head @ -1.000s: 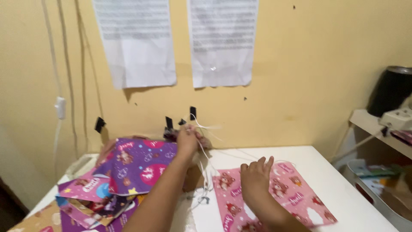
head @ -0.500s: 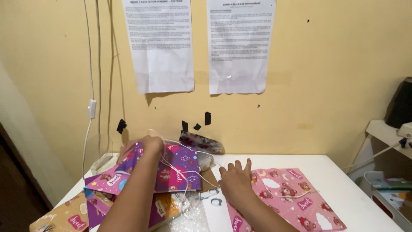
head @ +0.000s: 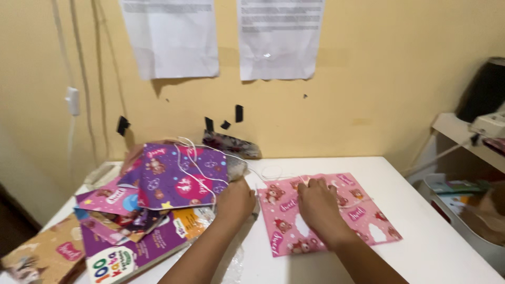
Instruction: The person folds a pink patterned wrapping paper around a rectangular item on a white table, then ties a white string around the wrapped package to secure it. The finished wrapped gift is placed on a nearby shelf.
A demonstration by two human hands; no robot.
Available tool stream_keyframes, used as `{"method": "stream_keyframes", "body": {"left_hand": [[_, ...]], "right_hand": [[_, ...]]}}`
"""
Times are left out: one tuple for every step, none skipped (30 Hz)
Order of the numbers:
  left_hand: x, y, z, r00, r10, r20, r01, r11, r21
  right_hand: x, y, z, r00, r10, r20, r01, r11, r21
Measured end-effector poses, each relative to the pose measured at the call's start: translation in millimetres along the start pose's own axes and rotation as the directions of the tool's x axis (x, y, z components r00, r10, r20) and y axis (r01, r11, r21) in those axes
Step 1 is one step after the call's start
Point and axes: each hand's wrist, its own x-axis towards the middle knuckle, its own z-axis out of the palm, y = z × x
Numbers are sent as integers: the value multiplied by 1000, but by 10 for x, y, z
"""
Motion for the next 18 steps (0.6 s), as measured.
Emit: {"method": "stream_keyframes", "body": {"left_hand": [[-32, 22, 62, 992, -80, 101, 87, 994, -69], [-54, 8, 107, 968, -151, 202, 178, 976, -125], [-71, -13, 156, 928, -213, 306, 273, 947, -169], [-72, -45, 206, 898, -247, 364, 361, 886, -291], [-65, -78, 260, 864, -270, 425, 447, 800, -400], [-54, -114, 317, 828, -285, 483, 526, 694, -492], [-32, -130, 393, 813, -306, 495, 558, 652, -513], [12, -156, 463, 798, -328, 505, 587, 610, -532], [44, -189, 536, 783, -348, 516, 614, 566, -550], [71, -214, 621, 778, -352, 521, 628, 458, -629], [93, -242, 706, 773, -356, 526, 631, 342, -696], [110, -290, 778, 768, -358, 531, 622, 221, -751], [147, -346, 832, 765, -346, 543, 618, 158, -770], [189, -404, 866, 762, -334, 554, 612, 95, -785], [210, -457, 888, 760, -322, 565, 605, 31, -795], [222, -483, 906, 802, -317, 507, 544, 38, -838], [235, -476, 912, 840, -312, 444, 480, 46, -876], [240, -436, 905, 874, -306, 379, 412, 50, -910]], "right_hand": [[-58, 103, 8, 1000, 25, 6, -25, 1000, -1], [-100, 189, 9, 999, 48, 9, -48, 999, 1], [-143, 270, 4, 997, 70, 13, -70, 998, 2], [-160, 347, -10, 992, 108, 58, -107, 994, -16], [-168, 426, -33, 984, 146, 102, -143, 989, -35], [-172, 476, -41, 973, 180, 142, -174, 983, -52], [-202, 528, -47, 963, 207, 173, -200, 978, -56], [-229, 574, -45, 951, 234, 203, -226, 972, -58], [-249, 608, -31, 937, 259, 232, -252, 966, -61], [-259, 649, -12, 938, 260, 228, -255, 966, -54], [-271, 694, 12, 939, 261, 223, -257, 965, -46], [-285, 731, 44, 940, 262, 219, -260, 965, -37], [-285, 772, 73, 949, 240, 206, -233, 971, -58], [-280, 810, 98, 956, 218, 195, -206, 975, -78], [-283, 843, 121, 963, 195, 185, -180, 979, -98], [-294, 872, 138, 965, 181, 192, -162, 981, -108], [-299, 894, 142, 966, 166, 200, -145, 982, -118], [-296, 919, 124, 967, 152, 205, -127, 983, -131]]}}
